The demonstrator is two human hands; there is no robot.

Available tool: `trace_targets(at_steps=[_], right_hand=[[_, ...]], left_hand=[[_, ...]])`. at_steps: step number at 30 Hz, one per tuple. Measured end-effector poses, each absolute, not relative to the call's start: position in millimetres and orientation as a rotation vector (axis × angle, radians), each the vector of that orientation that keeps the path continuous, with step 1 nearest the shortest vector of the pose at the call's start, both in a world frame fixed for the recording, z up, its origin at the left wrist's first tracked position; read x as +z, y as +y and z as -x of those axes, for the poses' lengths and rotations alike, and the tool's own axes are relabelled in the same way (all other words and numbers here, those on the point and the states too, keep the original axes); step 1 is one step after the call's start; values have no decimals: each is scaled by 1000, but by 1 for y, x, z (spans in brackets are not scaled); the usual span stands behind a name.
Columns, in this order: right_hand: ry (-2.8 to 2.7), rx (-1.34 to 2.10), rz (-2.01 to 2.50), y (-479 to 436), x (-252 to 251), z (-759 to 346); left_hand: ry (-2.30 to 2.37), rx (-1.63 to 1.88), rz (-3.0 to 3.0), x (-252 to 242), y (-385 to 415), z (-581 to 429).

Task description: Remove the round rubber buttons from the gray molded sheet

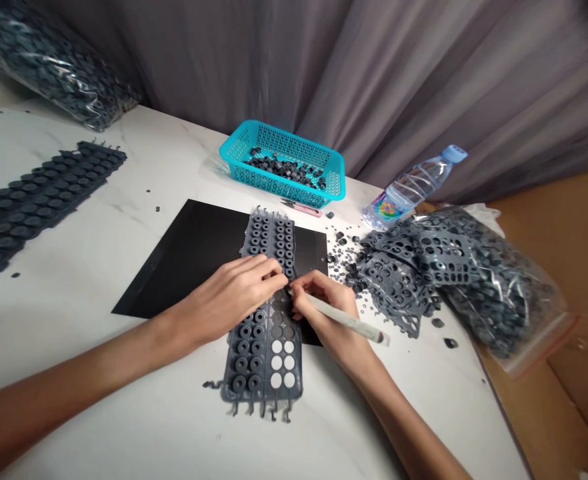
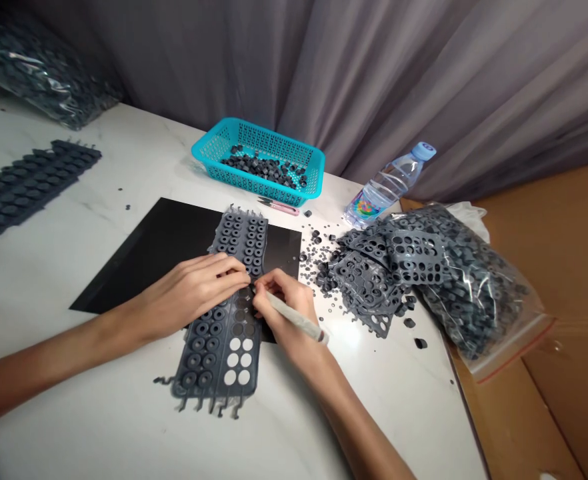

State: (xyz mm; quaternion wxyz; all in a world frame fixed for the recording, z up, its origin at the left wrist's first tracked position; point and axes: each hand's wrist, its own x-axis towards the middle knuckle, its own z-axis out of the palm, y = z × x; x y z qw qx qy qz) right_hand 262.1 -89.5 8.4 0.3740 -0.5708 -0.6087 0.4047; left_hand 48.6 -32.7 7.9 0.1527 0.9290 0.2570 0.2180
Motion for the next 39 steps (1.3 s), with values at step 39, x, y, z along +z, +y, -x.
trace_targets(at_steps=[39], right_hand=[[-1707,630,1405,-79,4,-274]], left_hand=[[701,395,-971,36,-36,-36]])
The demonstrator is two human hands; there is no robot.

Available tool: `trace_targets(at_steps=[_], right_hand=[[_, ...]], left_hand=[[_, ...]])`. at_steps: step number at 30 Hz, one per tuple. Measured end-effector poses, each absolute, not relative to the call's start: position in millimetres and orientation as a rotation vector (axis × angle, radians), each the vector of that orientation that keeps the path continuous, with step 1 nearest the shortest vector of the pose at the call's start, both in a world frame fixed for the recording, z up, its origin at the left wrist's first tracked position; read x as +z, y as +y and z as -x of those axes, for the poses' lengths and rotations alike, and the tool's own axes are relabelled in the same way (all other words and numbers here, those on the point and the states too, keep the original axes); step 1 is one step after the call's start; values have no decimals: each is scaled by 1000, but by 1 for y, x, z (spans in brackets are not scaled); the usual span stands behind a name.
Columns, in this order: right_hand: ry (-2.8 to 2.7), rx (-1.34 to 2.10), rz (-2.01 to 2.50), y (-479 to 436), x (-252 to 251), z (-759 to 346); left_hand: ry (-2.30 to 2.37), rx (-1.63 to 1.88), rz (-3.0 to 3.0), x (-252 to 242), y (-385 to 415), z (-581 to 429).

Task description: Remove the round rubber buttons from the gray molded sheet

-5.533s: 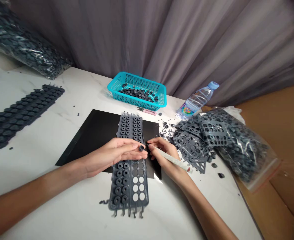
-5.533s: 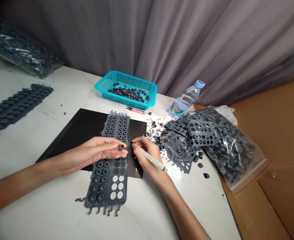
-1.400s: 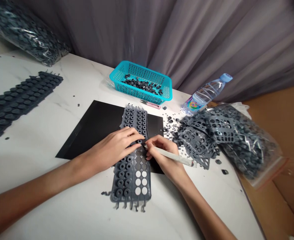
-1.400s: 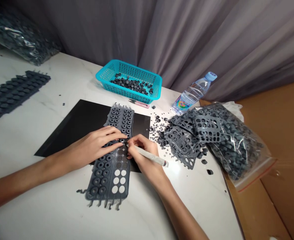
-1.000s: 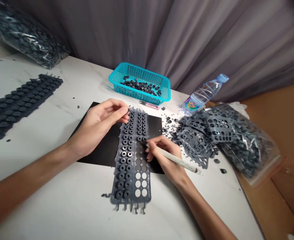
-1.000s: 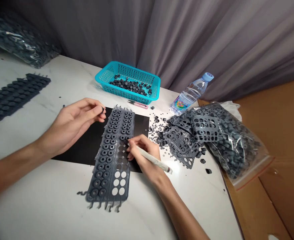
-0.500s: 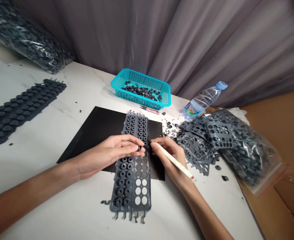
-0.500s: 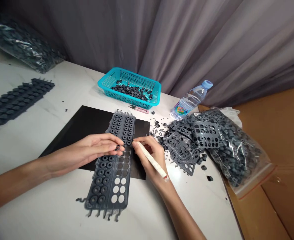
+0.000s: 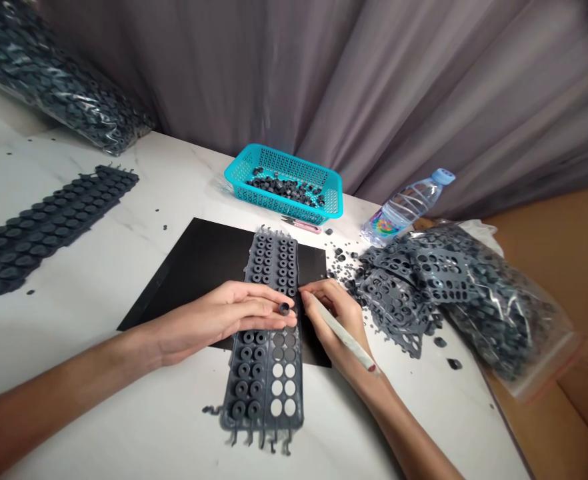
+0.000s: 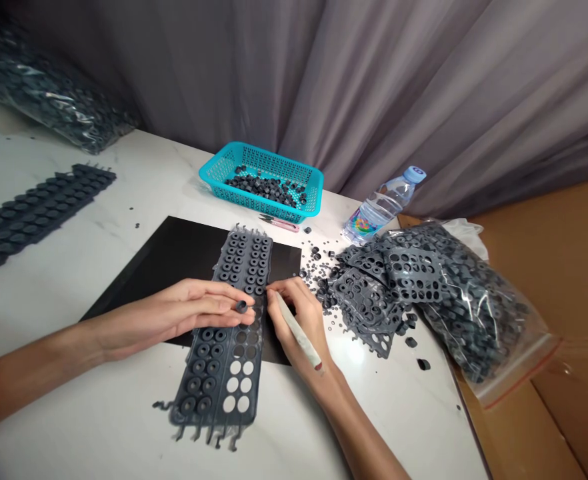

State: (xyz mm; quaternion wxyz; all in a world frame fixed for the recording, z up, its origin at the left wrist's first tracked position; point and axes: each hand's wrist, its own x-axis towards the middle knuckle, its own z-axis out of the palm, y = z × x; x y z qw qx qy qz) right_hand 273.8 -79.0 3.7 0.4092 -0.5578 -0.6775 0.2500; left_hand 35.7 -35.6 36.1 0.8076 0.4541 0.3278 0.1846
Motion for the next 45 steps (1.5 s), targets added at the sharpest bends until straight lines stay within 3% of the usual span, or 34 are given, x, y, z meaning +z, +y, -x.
trace_targets(at_steps=[14,27,37,45], right_hand=[[-1766,540,1363,-80,2,-273],[-2190,185,1352,-83,8,-277],[-2313,-301,1615,34,-1,-286],[-2240,-434,1765,54,-16,-285]], left_hand=[[793,386,-1118,35,-34,-39],[868,560,-1236,30,-32,-40],[878,673,-1236,30,-28,-38],[795,723,-1208,39,-31,-40]])
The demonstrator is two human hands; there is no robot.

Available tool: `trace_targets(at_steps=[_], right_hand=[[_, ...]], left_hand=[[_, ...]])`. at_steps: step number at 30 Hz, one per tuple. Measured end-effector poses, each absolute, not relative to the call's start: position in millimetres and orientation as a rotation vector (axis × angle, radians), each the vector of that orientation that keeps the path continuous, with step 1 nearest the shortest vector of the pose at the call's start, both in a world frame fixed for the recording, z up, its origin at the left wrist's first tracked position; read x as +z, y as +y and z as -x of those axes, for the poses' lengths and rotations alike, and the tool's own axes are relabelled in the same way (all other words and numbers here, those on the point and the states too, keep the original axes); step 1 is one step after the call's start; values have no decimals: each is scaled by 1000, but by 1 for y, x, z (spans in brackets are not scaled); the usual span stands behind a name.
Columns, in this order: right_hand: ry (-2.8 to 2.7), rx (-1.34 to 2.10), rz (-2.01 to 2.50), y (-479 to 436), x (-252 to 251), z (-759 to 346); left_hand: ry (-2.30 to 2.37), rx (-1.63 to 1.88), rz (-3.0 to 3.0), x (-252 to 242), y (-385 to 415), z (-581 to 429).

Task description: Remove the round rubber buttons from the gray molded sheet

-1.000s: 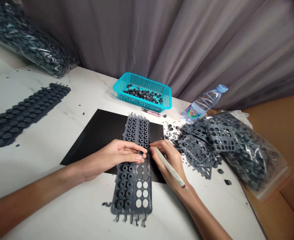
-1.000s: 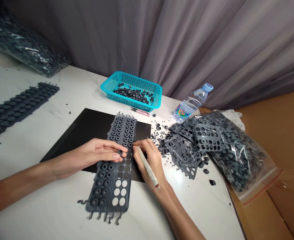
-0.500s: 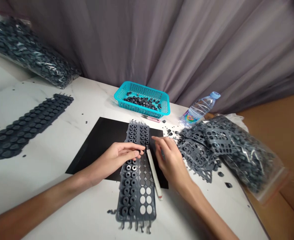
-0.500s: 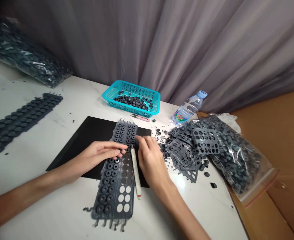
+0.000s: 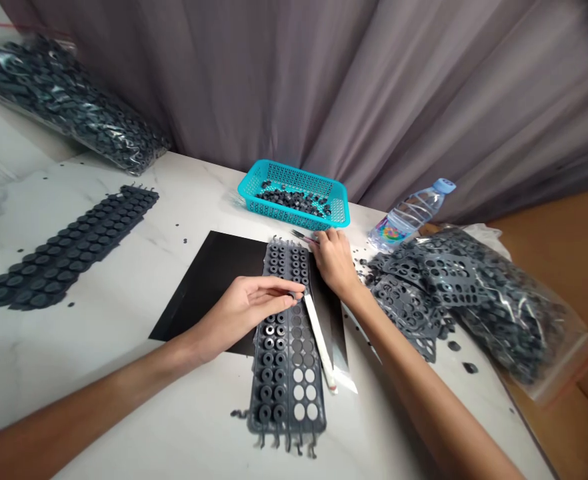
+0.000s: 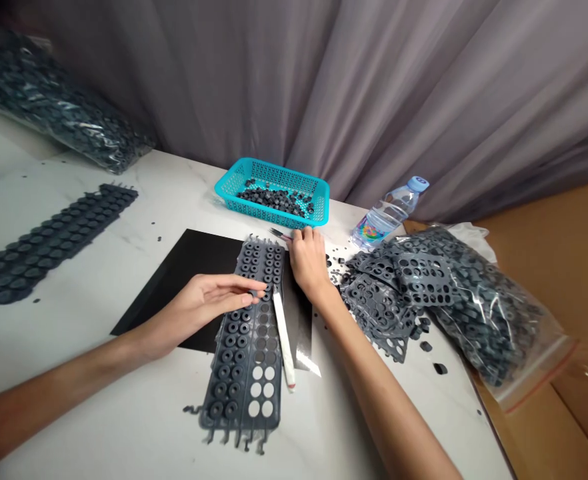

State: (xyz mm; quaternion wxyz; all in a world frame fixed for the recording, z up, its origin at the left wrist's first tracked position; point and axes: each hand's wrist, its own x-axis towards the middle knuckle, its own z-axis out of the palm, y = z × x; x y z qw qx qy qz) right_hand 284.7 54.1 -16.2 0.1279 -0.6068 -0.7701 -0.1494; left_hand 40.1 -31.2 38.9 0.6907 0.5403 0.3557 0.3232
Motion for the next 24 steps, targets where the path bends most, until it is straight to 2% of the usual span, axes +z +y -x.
trace_targets(at_steps=[5,11,14,24], right_hand=[[-2299,-412,1735,42,-3,-278],[-1929,247,1534,-38,19,-285],[-1753,431,1527,-80,23,-285],[-1948,242,1188,-107,27,-267]], left_hand=[[746,731,-1221,39,-33,-40],[752,742,-1258,36,-34,-39],[758,752,-1264,36,-35,-40],[788,817,-1267,38,-43,-44]])
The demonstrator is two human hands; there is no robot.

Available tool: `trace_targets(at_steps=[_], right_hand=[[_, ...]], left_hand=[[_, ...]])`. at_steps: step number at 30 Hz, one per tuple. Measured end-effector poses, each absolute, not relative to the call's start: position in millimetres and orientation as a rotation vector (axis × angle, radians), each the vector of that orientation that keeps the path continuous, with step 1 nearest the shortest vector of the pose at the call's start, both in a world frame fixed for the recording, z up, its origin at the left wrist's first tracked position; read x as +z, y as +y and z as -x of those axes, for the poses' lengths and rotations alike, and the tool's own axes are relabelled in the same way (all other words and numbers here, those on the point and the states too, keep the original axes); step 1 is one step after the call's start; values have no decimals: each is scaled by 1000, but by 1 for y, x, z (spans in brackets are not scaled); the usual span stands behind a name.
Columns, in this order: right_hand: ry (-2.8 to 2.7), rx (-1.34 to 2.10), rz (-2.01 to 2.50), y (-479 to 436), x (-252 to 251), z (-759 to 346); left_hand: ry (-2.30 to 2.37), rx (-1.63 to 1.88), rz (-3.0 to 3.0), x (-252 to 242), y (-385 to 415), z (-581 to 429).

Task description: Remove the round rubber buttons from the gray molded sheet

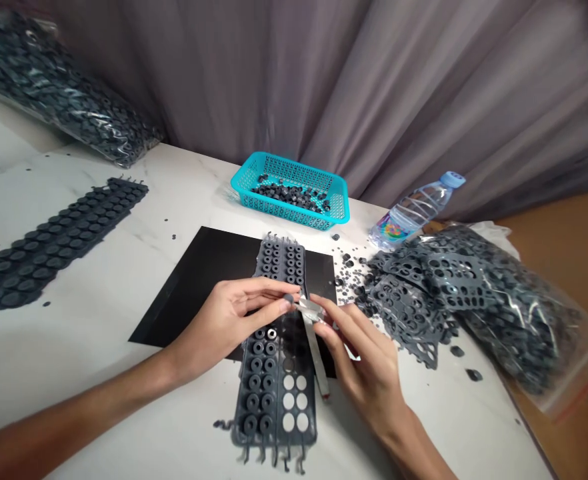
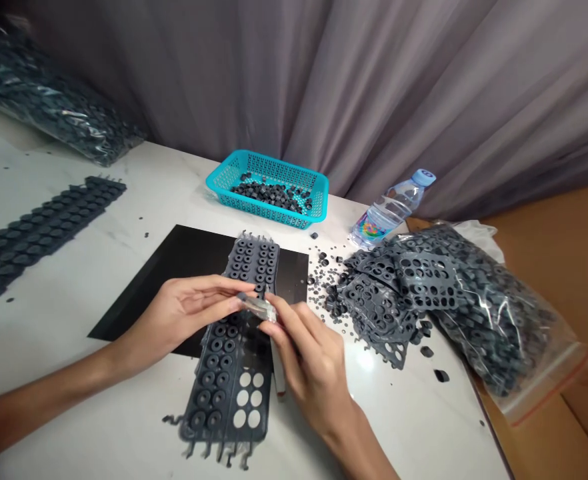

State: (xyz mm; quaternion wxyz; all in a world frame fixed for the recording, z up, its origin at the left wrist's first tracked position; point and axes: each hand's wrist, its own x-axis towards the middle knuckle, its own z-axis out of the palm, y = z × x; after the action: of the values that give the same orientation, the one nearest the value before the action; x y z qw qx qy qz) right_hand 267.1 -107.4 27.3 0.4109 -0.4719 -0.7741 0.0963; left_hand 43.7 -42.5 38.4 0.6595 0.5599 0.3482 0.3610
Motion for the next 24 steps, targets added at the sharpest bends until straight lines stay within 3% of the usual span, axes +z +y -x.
trace_targets(at_steps=[24], right_hand=[[-2016,107,1207,-107,25,-276]], left_hand=[[820,753,-1143,44,-48,-43]])
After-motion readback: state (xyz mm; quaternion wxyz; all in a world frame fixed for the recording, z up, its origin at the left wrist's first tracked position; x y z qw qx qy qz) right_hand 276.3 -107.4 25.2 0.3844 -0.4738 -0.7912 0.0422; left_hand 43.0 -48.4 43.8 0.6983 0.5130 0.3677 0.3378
